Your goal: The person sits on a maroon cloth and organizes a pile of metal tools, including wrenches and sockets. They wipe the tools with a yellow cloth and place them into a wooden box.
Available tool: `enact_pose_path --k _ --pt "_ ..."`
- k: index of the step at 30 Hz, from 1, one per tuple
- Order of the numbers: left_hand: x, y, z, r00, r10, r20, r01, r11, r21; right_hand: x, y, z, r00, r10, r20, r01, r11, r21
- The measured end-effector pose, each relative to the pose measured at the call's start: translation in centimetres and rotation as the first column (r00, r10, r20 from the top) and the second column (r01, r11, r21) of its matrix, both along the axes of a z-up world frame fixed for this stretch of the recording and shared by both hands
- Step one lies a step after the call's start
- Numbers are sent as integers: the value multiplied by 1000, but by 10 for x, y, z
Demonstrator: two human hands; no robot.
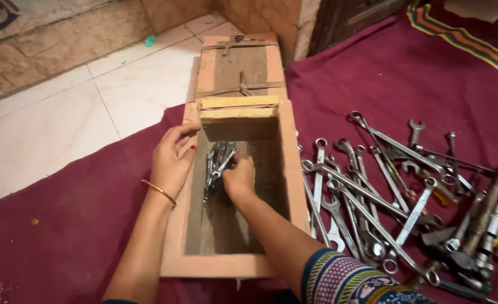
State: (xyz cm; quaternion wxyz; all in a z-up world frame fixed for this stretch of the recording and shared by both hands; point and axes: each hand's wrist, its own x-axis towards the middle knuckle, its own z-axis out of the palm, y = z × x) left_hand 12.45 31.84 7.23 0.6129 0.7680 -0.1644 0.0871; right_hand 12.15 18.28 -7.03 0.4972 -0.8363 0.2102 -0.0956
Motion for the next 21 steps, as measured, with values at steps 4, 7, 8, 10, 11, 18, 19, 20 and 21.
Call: enact_pose_path --k 4,7,8,10,11,18,19,20,21 --pt "-5 1 6 981 6 192 -60 959 278 13 13 7 978 167 123 -188 965 185" --pt "-9 -4 8 969 -3 245 -91 924 372 1 4 20 981 187 56 -191 978 84" --pt "-7 -5 10 963 -16 270 -92 919 383 1 -2 27 986 163 38 -164 986 19" --pt "-7 -5 12 950 -39 309 -96 908 407 -2 -10 38 999 30 -28 -28 999 47" --pt "-8 -3 12 957 -35 289 -81 921 381 -6 -13 41 997 -35 -67 39 998 58" --pt "-8 -4 13 961 -23 275 -70 944 322 -10 -5 44 953 261 -154 -281 952 -121" --pt "-8 -4 13 959 -22 282 -74 944 323 -10 0 43 951 299 -80 -307 944 -121" --pt "-8 -3 13 962 -14 271 -80 940 332 -10 5 44 942 336 -7 -334 934 -123" --pt "-7 -2 13 965 -6 260 -86 936 341 -12 8 46 937 347 30 -337 924 -182"
